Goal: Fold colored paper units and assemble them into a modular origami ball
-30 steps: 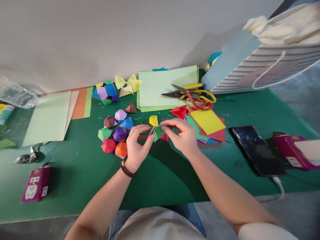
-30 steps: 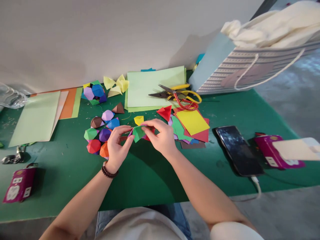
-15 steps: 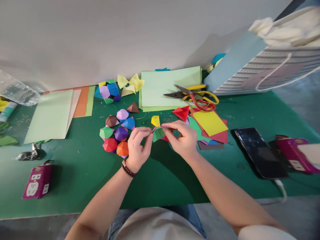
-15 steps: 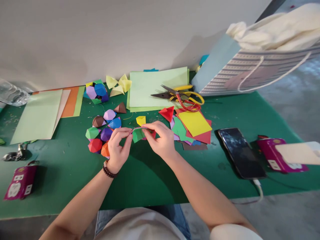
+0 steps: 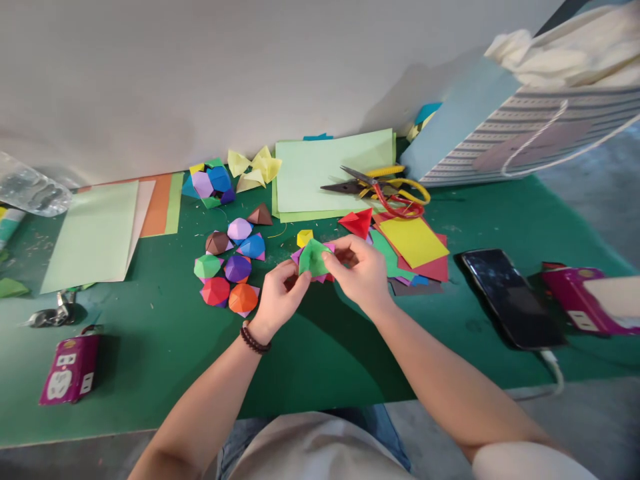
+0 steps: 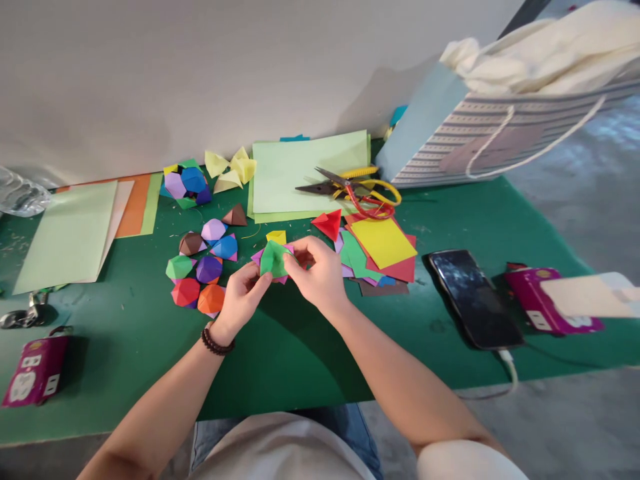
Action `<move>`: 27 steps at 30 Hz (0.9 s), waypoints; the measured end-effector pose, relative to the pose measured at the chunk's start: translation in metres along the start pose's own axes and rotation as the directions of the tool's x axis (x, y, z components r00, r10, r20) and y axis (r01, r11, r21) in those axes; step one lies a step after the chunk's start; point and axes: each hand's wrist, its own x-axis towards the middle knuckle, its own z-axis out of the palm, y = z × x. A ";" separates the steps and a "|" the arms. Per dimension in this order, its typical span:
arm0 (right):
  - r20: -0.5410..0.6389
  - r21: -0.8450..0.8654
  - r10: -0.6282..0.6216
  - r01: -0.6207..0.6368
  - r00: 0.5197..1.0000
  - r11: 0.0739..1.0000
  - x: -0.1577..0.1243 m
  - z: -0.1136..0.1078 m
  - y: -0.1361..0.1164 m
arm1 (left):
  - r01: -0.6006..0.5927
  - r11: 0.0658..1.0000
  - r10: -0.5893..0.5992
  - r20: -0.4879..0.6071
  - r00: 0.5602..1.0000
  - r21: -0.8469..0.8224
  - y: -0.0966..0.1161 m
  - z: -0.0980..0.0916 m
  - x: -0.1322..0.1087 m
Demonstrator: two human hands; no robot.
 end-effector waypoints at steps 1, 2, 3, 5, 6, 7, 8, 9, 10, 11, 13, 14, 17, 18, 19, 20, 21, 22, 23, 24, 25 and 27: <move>0.006 -0.012 -0.015 0.015 1.000 1.000 -0.001 0.001 -0.001 | 0.048 0.998 -0.048 0.006 0.999 -0.042 -0.003 0.001 0.001; 0.006 -0.020 -0.024 0.024 1.000 1.000 -0.001 0.001 -0.002 | 0.095 0.991 -0.093 0.020 0.995 -0.089 -0.006 0.001 0.001; 0.005 -0.023 -0.028 0.028 1.000 0.999 -0.001 0.001 -0.002 | 0.137 0.982 -0.133 0.040 0.990 -0.133 -0.009 0.002 0.001; 0.010 -0.023 -0.028 0.028 1.000 0.999 -0.001 0.001 0.000 | 0.192 0.962 -0.181 0.073 0.981 -0.194 -0.013 0.002 0.001; 0.018 -0.022 -0.027 0.028 0.999 0.999 0.000 0.000 0.000 | 0.203 0.957 -0.190 0.081 0.979 -0.206 -0.013 0.002 0.001; 0.028 -0.022 -0.027 0.028 0.999 0.999 0.000 0.000 0.001 | 0.210 0.954 -0.195 0.088 0.977 -0.215 -0.012 0.002 0.001; 0.042 -0.023 -0.028 0.029 0.999 0.999 0.000 -0.001 0.002 | 0.221 0.949 -0.202 0.102 0.974 -0.226 -0.011 0.001 0.001; 0.056 -0.025 -0.033 0.034 0.998 0.999 0.001 -0.001 0.002 | 0.240 0.939 -0.216 0.120 0.969 -0.245 -0.010 0.001 0.002; 0.068 -0.028 -0.043 0.044 0.997 0.999 0.001 -0.002 0.002 | 0.265 0.927 -0.236 0.139 0.962 -0.264 -0.008 0.000 0.002; 0.080 -0.033 -0.058 0.061 0.995 0.998 0.001 -0.002 0.002 | 0.294 0.914 -0.258 0.157 0.953 -0.279 -0.007 -0.001 0.003; 0.106 -0.050 -0.103 0.109 0.989 0.993 0.000 -0.002 0.001 | 0.340 0.894 -0.301 0.173 0.938 -0.290 -0.005 -0.001 0.004; 0.121 -0.058 -0.130 0.138 0.984 0.989 0.000 -0.002 0.001 | 0.353 0.891 -0.315 0.170 0.934 -0.286 -0.005 -0.001 0.005; 0.161 -0.082 -0.196 0.211 0.967 0.974 -0.001 -0.003 0.000 | 0.373 0.886 -0.338 0.167 0.926 -0.276 -0.005 -0.001 0.005; 0.169 -0.090 -0.210 0.228 0.963 0.970 -0.001 -0.003 0.000 | 0.376 0.885 -0.339 0.174 0.925 -0.274 -0.005 -0.001 0.005; 0.176 -0.097 -0.221 0.240 0.959 0.966 0.000 -0.003 0.001 | 0.371 0.886 -0.331 0.181 0.926 -0.277 -0.005 -0.001 0.005; 0.181 -0.105 -0.225 0.247 0.957 0.963 0.000 -0.004 0.001 | 0.356 0.888 -0.313 0.185 0.932 -0.290 -0.004 -0.002 0.006; 0.189 -0.110 -0.225 0.248 0.956 0.962 0.001 -0.005 0.001 | 0.333 0.889 -0.287 0.184 0.940 -0.313 -0.003 -0.004 0.006; 0.200 -0.112 -0.220 0.245 0.955 0.963 0.002 -0.006 0.002 | 0.304 0.887 -0.256 0.177 0.950 -0.347 -0.003 -0.005 0.007; 0.210 -0.111 -0.212 0.238 0.954 0.965 0.002 -0.006 0.002 | 0.275 0.881 -0.227 0.166 0.960 -0.385 -0.002 -0.007 0.008; 0.220 -0.107 -0.204 0.231 0.954 0.967 0.003 -0.007 0.001 | 0.253 0.871 -0.205 0.156 0.966 -0.420 -0.001 -0.009 0.009; 0.231 -0.102 -0.199 0.227 0.953 0.969 0.003 -0.007 0.001 | 0.246 0.862 -0.198 0.153 0.968 -0.443 -0.001 -0.011 0.010; 0.249 -0.094 -0.203 0.233 0.947 0.968 0.004 -0.008 0.000 | 0.264 0.851 -0.213 0.161 0.964 -0.453 -0.002 -0.014 0.012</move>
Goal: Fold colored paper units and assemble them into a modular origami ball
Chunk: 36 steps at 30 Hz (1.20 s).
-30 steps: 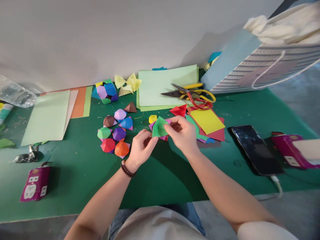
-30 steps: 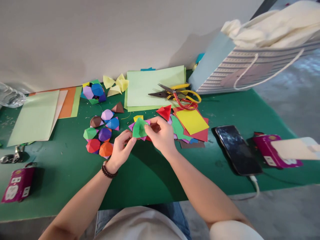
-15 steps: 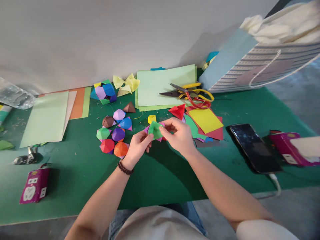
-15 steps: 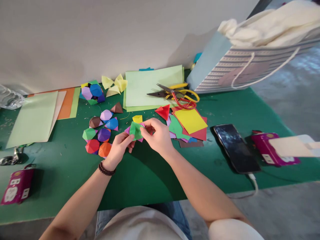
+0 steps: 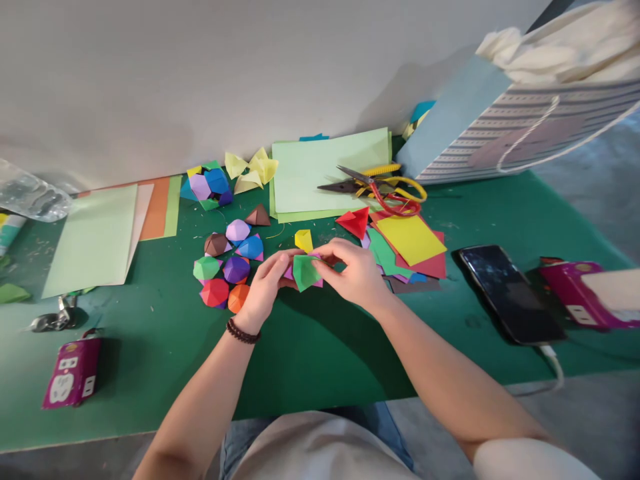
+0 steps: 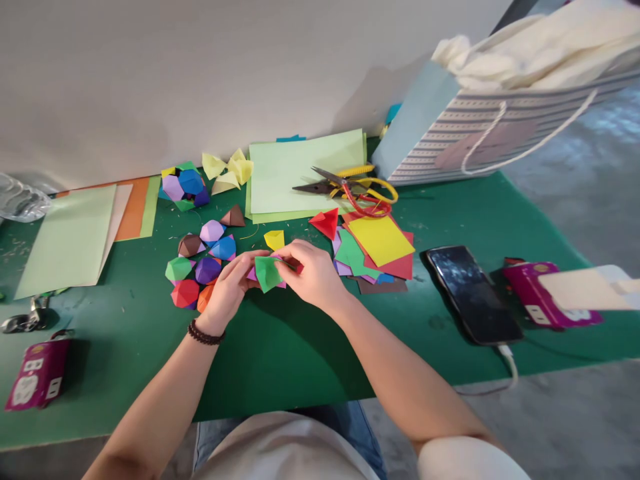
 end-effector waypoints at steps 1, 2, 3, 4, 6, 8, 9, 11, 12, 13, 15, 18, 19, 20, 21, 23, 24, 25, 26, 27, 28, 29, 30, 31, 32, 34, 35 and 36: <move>0.007 -0.003 -0.006 0.006 1.000 1.000 0.000 0.000 0.000 | 0.014 1.000 -0.014 -0.001 1.000 0.002 0.000 -0.001 0.001; 0.014 -0.007 -0.012 0.012 1.000 1.000 0.001 -0.001 0.000 | 0.025 1.000 -0.025 0.000 1.000 0.003 0.000 -0.002 0.001; 0.022 -0.010 -0.014 0.014 1.000 1.000 0.001 -0.001 0.000 | 0.029 1.000 -0.029 0.003 1.000 0.000 -0.001 -0.003 0.002; 0.026 -0.011 -0.013 0.013 1.000 1.000 0.002 -0.002 0.001 | 0.029 1.000 -0.029 0.013 0.999 -0.012 -0.001 -0.003 0.002; 0.033 -0.015 -0.008 0.008 0.999 1.000 0.002 -0.003 0.002 | 0.039 0.998 -0.036 0.048 0.998 -0.048 -0.001 -0.004 0.002; 0.036 -0.028 -0.009 0.010 0.999 1.000 0.002 -0.004 0.003 | 0.062 0.995 -0.056 0.080 0.995 -0.077 0.000 -0.005 0.002; 0.037 -0.037 -0.010 0.011 0.999 0.999 0.002 -0.004 0.003 | 0.073 0.994 -0.066 0.086 0.994 -0.081 0.000 -0.006 0.002; 0.038 -0.053 -0.010 0.012 0.999 0.999 0.002 -0.004 0.003 | 0.076 0.995 -0.070 0.078 0.995 -0.072 0.000 -0.006 0.002; 0.038 -0.058 -0.012 0.015 0.999 0.998 0.002 -0.004 0.003 | 0.071 0.996 -0.066 0.069 0.995 -0.062 0.000 -0.005 0.003; 0.039 -0.062 -0.015 0.017 0.999 0.998 0.002 -0.004 0.003 | 0.065 0.996 -0.062 0.063 0.996 -0.053 -0.001 -0.005 0.003; 0.040 -0.070 -0.021 0.024 0.999 0.997 0.001 -0.004 0.003 | 0.055 0.998 -0.053 0.056 0.997 -0.036 -0.001 -0.004 0.003; 0.042 -0.081 -0.023 0.027 0.999 0.996 0.002 -0.004 0.003 | 0.040 0.999 -0.040 0.056 0.998 0.004 0.000 -0.005 0.003; 0.040 -0.084 -0.023 0.026 0.999 0.996 0.002 -0.005 0.004 | 0.034 0.999 -0.035 0.055 0.998 0.029 0.001 -0.005 0.003; 0.036 -0.087 -0.021 0.024 0.999 0.996 0.002 -0.005 0.004 | 0.029 0.997 -0.033 0.054 0.998 0.070 0.002 -0.006 0.002; 0.030 -0.091 -0.017 0.019 0.999 0.996 0.002 -0.005 0.005 | 0.024 0.991 -0.032 0.054 0.998 0.135 0.003 -0.007 0.002; 0.014 -0.100 -0.005 0.006 1.000 0.995 0.003 -0.005 0.006 | -0.015 0.944 -0.005 0.058 0.998 0.330 0.006 -0.008 0.000; 0.009 -0.105 0.001 0.000 1.000 0.995 0.003 -0.005 0.007 | -0.058 0.896 0.032 0.066 0.997 0.441 0.007 -0.008 -0.001; 0.006 -0.108 0.007 -0.007 1.000 0.994 0.003 -0.005 0.008 | -0.109 0.837 0.078 0.081 0.994 0.537 0.008 -0.008 -0.002; 0.003 -0.108 0.011 -0.011 1.000 0.994 0.003 -0.005 0.009 | -0.159 0.780 0.125 0.099 0.987 0.605 0.009 -0.007 -0.003; 0.002 -0.106 0.015 -0.014 1.000 0.994 0.003 -0.005 0.009 | -0.200 0.738 0.165 0.115 0.980 0.645 0.010 -0.006 -0.003; 0.001 -0.103 0.017 -0.017 1.000 0.995 0.003 -0.005 0.010 | -0.224 0.714 0.191 0.123 0.974 0.663 0.010 -0.005 -0.004; -0.003 -0.100 0.018 -0.018 1.000 0.995 0.003 -0.005 0.010 | -0.234 0.706 0.202 0.126 0.971 0.669 0.011 -0.004 -0.004; -0.006 -0.097 0.018 -0.018 1.000 0.995 0.003 -0.005 0.010 | -0.234 0.706 0.203 0.125 0.971 0.668 0.011 -0.003 -0.004; -0.006 -0.096 0.018 -0.018 1.000 0.995 0.003 -0.004 0.011 | -0.231 0.710 0.201 0.122 0.972 0.665 0.011 -0.002 -0.004; -0.005 -0.098 0.019 -0.019 1.000 0.995 0.003 -0.004 0.011 | -0.229 0.712 0.200 0.120 0.972 0.664 0.011 -0.001 -0.004; 0.000 -0.104 0.022 -0.022 1.000 0.994 0.003 -0.004 0.011 | -0.223 0.719 0.196 0.116 0.974 0.659 0.010 -0.001 -0.004; 0.003 -0.107 0.022 -0.021 1.000 0.994 0.003 -0.004 0.010 | -0.219 0.724 0.191 0.114 0.975 0.654 0.010 -0.002 -0.004; 0.008 -0.110 0.020 -0.019 1.000 0.994 0.003 -0.004 0.010 | -0.212 0.732 0.184 0.113 0.977 0.647 0.010 -0.002 -0.004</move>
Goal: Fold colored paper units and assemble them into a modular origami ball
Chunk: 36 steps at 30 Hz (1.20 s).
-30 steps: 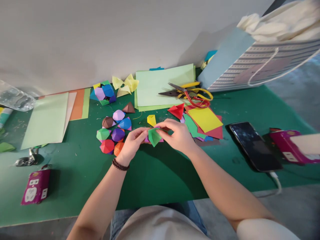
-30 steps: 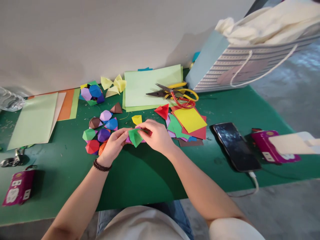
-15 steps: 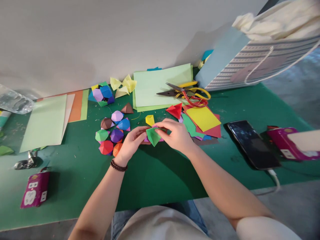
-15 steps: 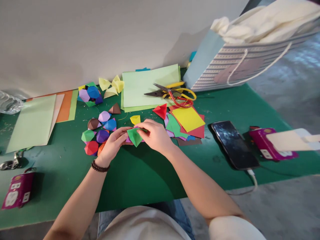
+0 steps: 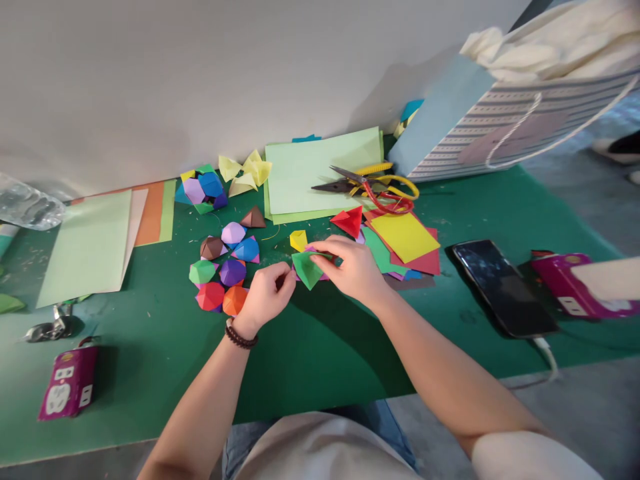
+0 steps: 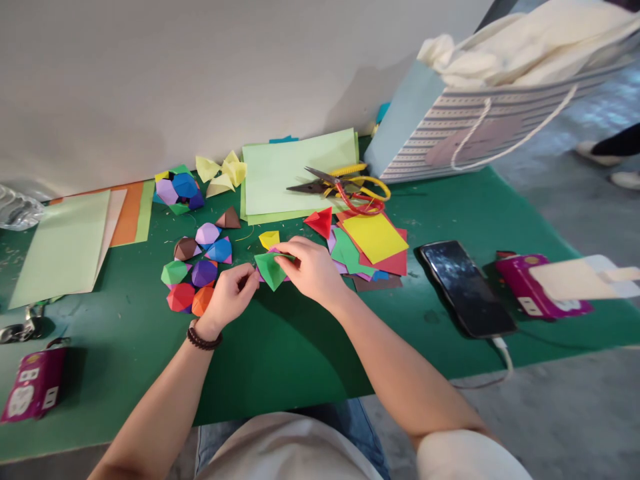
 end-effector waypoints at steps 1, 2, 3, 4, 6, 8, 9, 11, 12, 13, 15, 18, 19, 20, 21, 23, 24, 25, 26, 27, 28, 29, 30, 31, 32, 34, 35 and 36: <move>0.005 -0.002 -0.004 0.004 1.000 1.000 0.000 0.000 0.000 | 0.008 1.000 -0.008 0.006 1.000 -0.011 -0.001 0.000 0.000; 0.012 -0.002 -0.008 0.008 1.000 1.000 0.000 -0.001 -0.001 | 0.017 1.000 -0.016 0.014 1.000 -0.018 -0.001 0.000 0.000; 0.024 0.001 -0.012 0.012 1.000 1.000 0.000 -0.001 -0.001 | 0.032 0.999 -0.031 0.020 0.999 -0.040 -0.002 0.001 0.000; 0.041 0.005 -0.017 0.017 0.999 1.000 0.000 -0.002 -0.002 | 0.057 0.994 -0.055 0.025 0.998 -0.089 -0.003 0.001 0.000; 0.087 0.015 -0.029 0.028 0.996 1.000 0.000 -0.004 -0.003 | 0.122 0.958 -0.114 0.045 0.992 -0.259 -0.004 0.002 0.001; 0.129 0.019 -0.046 0.044 0.991 0.999 0.000 -0.005 -0.004 | 0.183 0.872 -0.158 0.093 0.983 -0.454 -0.006 0.003 0.001; 0.139 0.019 -0.055 0.053 0.989 0.998 0.000 -0.006 -0.004 | 0.206 0.827 -0.166 0.123 0.978 -0.523 -0.006 0.003 0.002; 0.139 0.020 -0.070 0.068 0.988 0.997 0.000 -0.005 -0.003 | 0.233 0.776 -0.167 0.166 0.972 -0.586 -0.007 0.003 0.002; 0.131 0.024 -0.073 0.070 0.989 0.997 0.000 -0.005 -0.003 | 0.242 0.758 -0.169 0.177 0.970 -0.605 -0.007 0.003 0.002; 0.115 0.031 -0.071 0.068 0.991 0.997 0.000 -0.004 -0.003 | 0.246 0.743 -0.168 0.182 0.969 -0.622 -0.007 0.003 0.002; 0.061 0.042 -0.057 0.054 0.997 0.998 0.001 -0.003 -0.003 | 0.241 0.717 -0.159 0.182 0.970 -0.654 -0.007 0.002 0.003; -0.080 0.044 -0.001 0.004 0.997 0.999 0.002 -0.004 -0.004 | 0.218 0.693 -0.156 0.152 0.976 -0.687 -0.006 0.003 0.003; -0.130 0.051 0.036 -0.030 0.991 0.998 0.002 -0.005 -0.004 | 0.209 0.689 -0.162 0.133 0.978 -0.694 -0.006 0.003 0.003; -0.173 0.069 0.084 -0.073 0.981 0.995 0.003 -0.005 -0.004 | 0.199 0.684 -0.169 0.113 0.979 -0.702 -0.006 0.003 0.003; -0.201 0.100 0.140 -0.122 0.970 0.988 0.003 -0.005 -0.004 | 0.189 0.678 -0.174 0.094 0.980 -0.711 -0.007 0.004 0.003; -0.200 0.192 0.252 -0.214 0.947 0.958 0.004 -0.004 -0.004 | 0.170 0.666 -0.178 0.066 0.982 -0.727 -0.008 0.004 0.004; -0.178 0.240 0.294 -0.249 0.939 0.938 0.004 -0.003 -0.003 | 0.160 0.663 -0.178 0.054 0.983 -0.732 -0.009 0.004 0.004; -0.151 0.280 0.325 -0.275 0.934 0.920 0.003 -0.002 -0.003 | 0.150 0.662 -0.179 0.039 0.983 -0.735 -0.009 0.005 0.004; -0.123 0.307 0.341 -0.291 0.932 0.906 0.003 0.000 -0.003 | 0.139 0.662 -0.180 0.024 0.983 -0.736 -0.010 0.005 0.004; -0.100 0.322 0.348 -0.300 0.932 0.898 0.002 0.002 -0.004 | 0.130 0.663 -0.184 0.008 0.983 -0.738 -0.011 0.006 0.004; -0.083 0.323 0.346 -0.303 0.934 0.896 0.001 0.004 -0.004 | 0.124 0.664 -0.187 -0.004 0.982 -0.738 -0.011 0.006 0.004; -0.071 0.314 0.341 -0.303 0.938 0.900 0.000 0.006 -0.005 | 0.121 0.665 -0.191 -0.011 0.982 -0.737 -0.012 0.007 0.004; -0.061 0.298 0.333 -0.301 0.941 0.906 0.000 0.008 -0.006 | 0.121 0.669 -0.193 -0.014 0.981 -0.733 -0.013 0.008 0.004; -0.054 0.277 0.324 -0.297 0.945 0.914 -0.001 0.010 -0.007 | 0.123 0.676 -0.194 -0.015 0.981 -0.727 -0.013 0.009 0.004; -0.051 0.253 0.316 -0.293 0.948 0.922 -0.002 0.011 -0.008 | 0.123 0.685 -0.191 -0.014 0.981 -0.718 -0.014 0.010 0.004; -0.052 0.203 0.302 -0.286 0.952 0.936 -0.003 0.014 -0.009 | 0.116 0.707 -0.179 -0.018 0.984 -0.697 -0.015 0.012 0.004; -0.052 0.179 0.298 -0.285 0.953 0.942 -0.003 0.015 -0.009 | 0.107 0.719 -0.172 -0.026 0.985 -0.686 -0.016 0.014 0.004; -0.052 0.156 0.292 -0.281 0.955 0.947 -0.004 0.016 -0.009 | 0.099 0.730 -0.166 -0.036 0.985 -0.676 -0.016 0.015 0.003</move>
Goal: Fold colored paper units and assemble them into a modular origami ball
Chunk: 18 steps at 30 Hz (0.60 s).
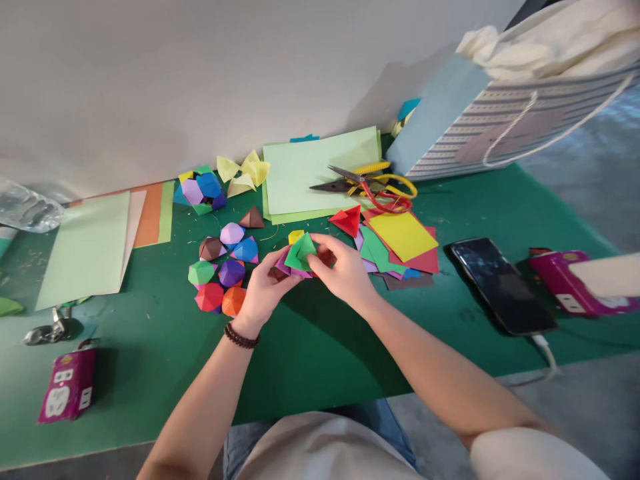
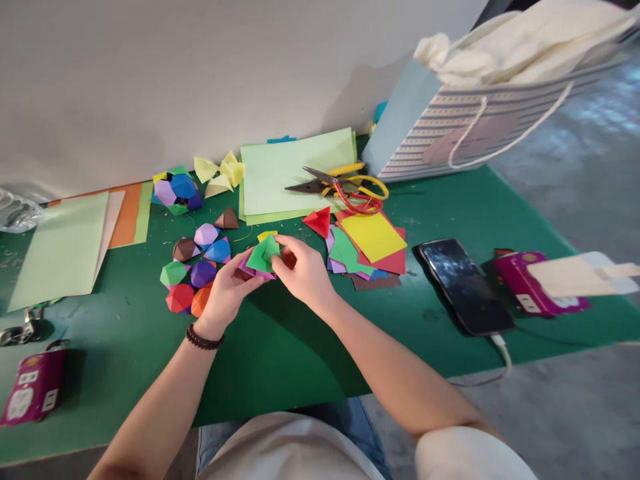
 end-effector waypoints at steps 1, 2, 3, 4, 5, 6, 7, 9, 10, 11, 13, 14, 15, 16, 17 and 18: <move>0.002 -0.020 -0.008 0.008 1.000 1.000 0.000 0.001 0.001 | -0.010 1.000 0.010 -0.004 1.000 0.011 -0.001 0.001 0.000; 0.005 -0.037 -0.017 0.017 1.000 0.999 0.000 0.001 0.001 | -0.018 1.000 0.019 -0.006 1.000 0.020 -0.002 0.001 -0.001; 0.008 -0.051 -0.029 0.029 1.000 0.998 0.001 0.001 0.002 | -0.027 0.999 0.027 -0.008 1.000 0.026 -0.002 0.002 -0.001; 0.009 -0.061 -0.041 0.041 0.999 0.997 0.001 0.001 0.003 | -0.036 0.999 0.036 -0.006 0.999 0.028 -0.003 0.003 -0.001; 0.011 -0.067 -0.051 0.052 0.999 0.996 0.002 0.000 0.003 | -0.046 0.999 0.046 -0.003 0.999 0.027 -0.003 0.003 -0.001; 0.012 -0.071 -0.063 0.063 0.998 0.995 0.002 -0.001 0.004 | -0.054 0.998 0.054 0.003 0.999 0.025 -0.004 0.003 -0.001; 0.015 -0.076 -0.075 0.076 0.997 0.994 0.003 -0.001 0.004 | -0.060 0.998 0.060 0.008 0.998 0.022 -0.004 0.003 -0.001; 0.020 -0.094 -0.109 0.110 0.994 0.989 0.003 -0.003 0.005 | -0.058 0.998 0.057 0.019 0.998 0.015 -0.004 0.003 0.000; 0.022 -0.106 -0.127 0.128 0.992 0.986 0.004 -0.003 0.006 | -0.053 0.999 0.053 0.024 0.998 0.010 -0.004 0.003 0.000; 0.023 -0.117 -0.144 0.145 0.989 0.982 0.004 -0.003 0.006 | -0.050 0.999 0.050 0.025 0.998 0.006 -0.004 0.002 0.001; 0.024 -0.131 -0.163 0.165 0.986 0.978 0.004 -0.004 0.006 | -0.047 0.999 0.047 0.026 0.999 -0.006 -0.004 0.002 0.001; 0.024 -0.134 -0.169 0.171 0.985 0.976 0.004 -0.004 0.006 | -0.044 0.999 0.045 0.027 0.999 -0.015 -0.003 0.002 0.001; 0.024 -0.137 -0.175 0.177 0.984 0.975 0.004 -0.004 0.006 | -0.039 0.999 0.040 0.028 0.999 -0.026 -0.003 0.002 0.001; 0.024 -0.141 -0.184 0.185 0.983 0.972 0.004 -0.005 0.006 | -0.034 0.999 0.035 0.028 0.999 -0.034 -0.003 0.003 0.001; 0.025 -0.149 -0.198 0.199 0.980 0.969 0.004 -0.005 0.006 | -0.030 0.999 0.031 0.026 0.999 -0.036 -0.002 0.003 0.001; 0.026 -0.160 -0.219 0.220 0.975 0.962 0.004 -0.006 0.006 | -0.026 0.999 0.026 0.022 0.999 -0.032 -0.002 0.004 0.001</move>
